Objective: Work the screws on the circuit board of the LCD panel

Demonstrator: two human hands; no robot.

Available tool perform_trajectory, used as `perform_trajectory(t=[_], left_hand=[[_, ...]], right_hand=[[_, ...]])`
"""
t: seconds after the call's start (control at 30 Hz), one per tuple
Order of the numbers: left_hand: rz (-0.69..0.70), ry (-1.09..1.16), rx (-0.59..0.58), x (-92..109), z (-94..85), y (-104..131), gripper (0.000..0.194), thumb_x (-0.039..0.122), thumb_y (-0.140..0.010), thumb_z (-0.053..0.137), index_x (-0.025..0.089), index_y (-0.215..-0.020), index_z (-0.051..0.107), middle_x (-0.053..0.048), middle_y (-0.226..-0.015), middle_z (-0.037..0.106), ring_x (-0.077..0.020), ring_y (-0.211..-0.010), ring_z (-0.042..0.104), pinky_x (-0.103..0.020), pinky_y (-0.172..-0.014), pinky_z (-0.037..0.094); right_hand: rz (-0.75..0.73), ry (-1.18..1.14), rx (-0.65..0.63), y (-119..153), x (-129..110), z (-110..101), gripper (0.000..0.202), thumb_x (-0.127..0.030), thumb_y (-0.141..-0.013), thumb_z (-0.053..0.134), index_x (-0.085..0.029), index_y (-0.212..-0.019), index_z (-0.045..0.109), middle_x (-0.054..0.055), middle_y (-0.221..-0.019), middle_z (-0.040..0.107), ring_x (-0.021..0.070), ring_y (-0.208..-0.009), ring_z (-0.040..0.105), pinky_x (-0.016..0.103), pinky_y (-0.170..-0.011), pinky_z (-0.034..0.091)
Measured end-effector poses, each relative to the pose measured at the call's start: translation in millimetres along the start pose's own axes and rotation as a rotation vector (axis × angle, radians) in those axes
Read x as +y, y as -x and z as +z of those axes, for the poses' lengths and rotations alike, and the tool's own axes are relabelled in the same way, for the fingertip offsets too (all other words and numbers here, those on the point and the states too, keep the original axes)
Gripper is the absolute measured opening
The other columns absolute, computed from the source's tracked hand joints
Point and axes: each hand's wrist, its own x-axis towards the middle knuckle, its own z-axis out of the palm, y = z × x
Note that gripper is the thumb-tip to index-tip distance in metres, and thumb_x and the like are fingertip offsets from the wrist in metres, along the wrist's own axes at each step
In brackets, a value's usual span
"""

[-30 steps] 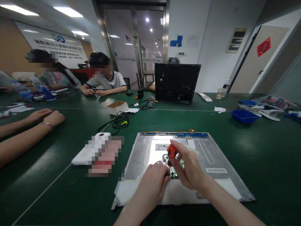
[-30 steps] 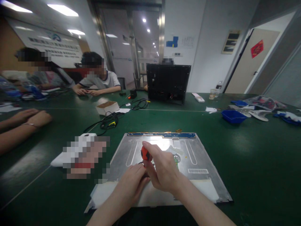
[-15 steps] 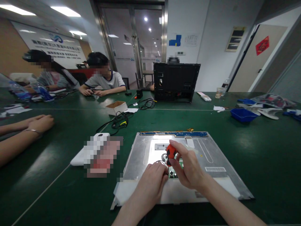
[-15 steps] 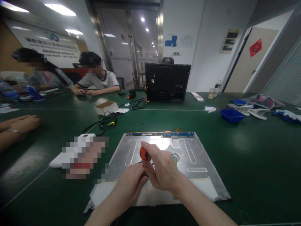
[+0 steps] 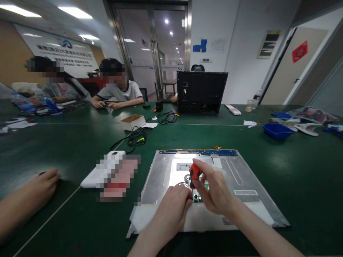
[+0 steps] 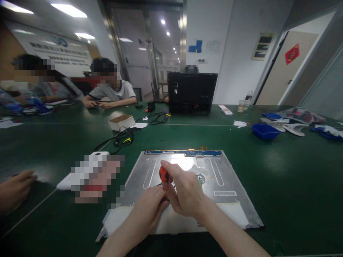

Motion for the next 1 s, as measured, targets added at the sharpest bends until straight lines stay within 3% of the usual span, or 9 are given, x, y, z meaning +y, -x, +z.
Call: perform_trajectory(t=[0.37,0.57,0.77,1.0], left_hand=[[0.017,0.037,0.02,-0.7,0.2,0.4,0.017,0.011,-0.089,0.046,0.02,-0.098,0.058,-0.009,-0.102,0.066,-0.0268,-0.095,0.061,-0.042,-0.084,0.049],[0.018,0.042,0.038,-0.3,0.9,1.7,0.017,0.012,-0.09,0.045,0.019,-0.099,0.058,-0.01,-0.104,0.067,-0.0279,-0.096,0.061,-0.043,-0.085,0.049],[0.026,0.043,0.038,2.2,-2.0,0.8,0.016,0.012,-0.091,0.046,0.019,-0.098,0.058,-0.011,-0.104,0.067,-0.0277,-0.098,0.062,-0.043,-0.087,0.049],[0.015,0.004,-0.001,1.3,0.0,-1.5,0.015,0.01,-0.091,0.047,0.018,-0.099,0.058,-0.011,-0.106,0.067,-0.0293,-0.099,0.062,-0.046,-0.087,0.05]], right_hand=[[0.002,-0.006,0.014,-2.0,0.4,0.0,0.047,-0.017,-0.098,0.043,-0.018,-0.143,0.032,0.005,-0.092,0.063,0.0166,-0.069,0.06,0.028,-0.053,0.052],[0.014,0.002,0.057,-2.8,0.7,0.2,0.046,-0.022,-0.096,0.056,-0.025,-0.139,0.042,0.004,-0.094,0.064,0.0168,-0.075,0.062,0.025,-0.052,0.052],[0.001,0.031,0.046,-5.2,-5.4,-4.3,0.05,-0.016,-0.094,0.05,-0.017,-0.143,0.04,0.005,-0.088,0.068,0.016,-0.065,0.063,0.028,-0.054,0.054],[-0.025,0.041,0.061,-5.5,-5.1,-2.6,0.048,-0.016,-0.093,0.048,-0.014,-0.14,0.041,0.006,-0.088,0.071,0.0149,-0.059,0.063,0.028,-0.052,0.054]])
